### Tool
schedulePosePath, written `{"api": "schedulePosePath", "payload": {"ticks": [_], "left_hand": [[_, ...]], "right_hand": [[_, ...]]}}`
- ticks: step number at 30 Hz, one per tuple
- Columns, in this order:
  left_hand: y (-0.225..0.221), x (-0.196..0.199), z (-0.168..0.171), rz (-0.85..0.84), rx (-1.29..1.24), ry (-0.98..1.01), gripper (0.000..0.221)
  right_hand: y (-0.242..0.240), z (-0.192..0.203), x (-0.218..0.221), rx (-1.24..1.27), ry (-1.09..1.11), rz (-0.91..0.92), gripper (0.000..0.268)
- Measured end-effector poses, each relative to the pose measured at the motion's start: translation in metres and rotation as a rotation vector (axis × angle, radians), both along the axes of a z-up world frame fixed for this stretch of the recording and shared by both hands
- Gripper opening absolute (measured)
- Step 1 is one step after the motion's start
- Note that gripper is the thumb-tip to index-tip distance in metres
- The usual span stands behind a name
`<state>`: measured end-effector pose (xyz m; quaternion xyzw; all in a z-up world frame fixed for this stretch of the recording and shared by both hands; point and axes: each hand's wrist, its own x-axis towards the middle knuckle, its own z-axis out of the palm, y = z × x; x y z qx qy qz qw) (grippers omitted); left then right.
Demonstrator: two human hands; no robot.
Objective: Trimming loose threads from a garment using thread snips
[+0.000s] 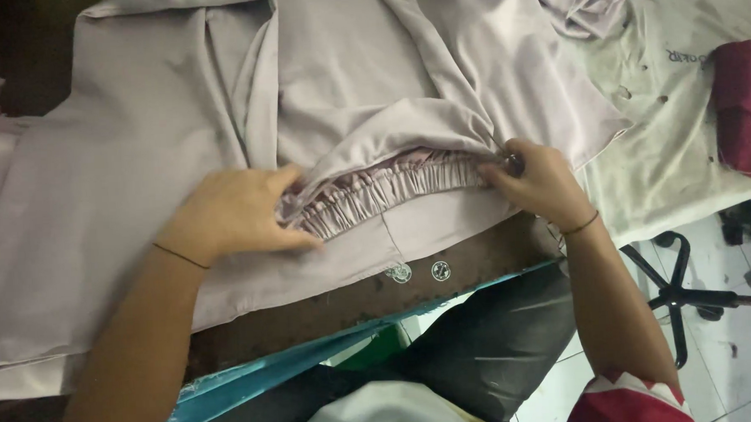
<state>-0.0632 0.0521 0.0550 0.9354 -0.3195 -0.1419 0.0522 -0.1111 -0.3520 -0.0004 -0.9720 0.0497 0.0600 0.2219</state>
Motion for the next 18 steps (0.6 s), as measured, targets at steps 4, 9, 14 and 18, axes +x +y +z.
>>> {"api": "schedulePosePath", "payload": {"ticks": [4, 9, 14, 18], "left_hand": [[-0.006, -0.005, 0.033, 0.117, 0.226, 0.438, 0.059], [0.018, 0.004, 0.007, 0.175, -0.157, 0.346, 0.026], [0.053, 0.053, -0.040, 0.471, -1.056, -0.177, 0.015], [0.060, 0.034, -0.019, 0.286, -0.955, -0.492, 0.036]], "right_hand": [[-0.003, 0.017, 0.021, 0.094, 0.240, 0.056, 0.033], [0.001, 0.053, 0.067, 0.531, 0.497, -0.145, 0.021], [0.009, 0.056, 0.114, 1.423, 0.180, -0.102, 0.046], [0.049, 0.049, 0.126, 1.291, -0.049, -0.137, 0.043]]}}
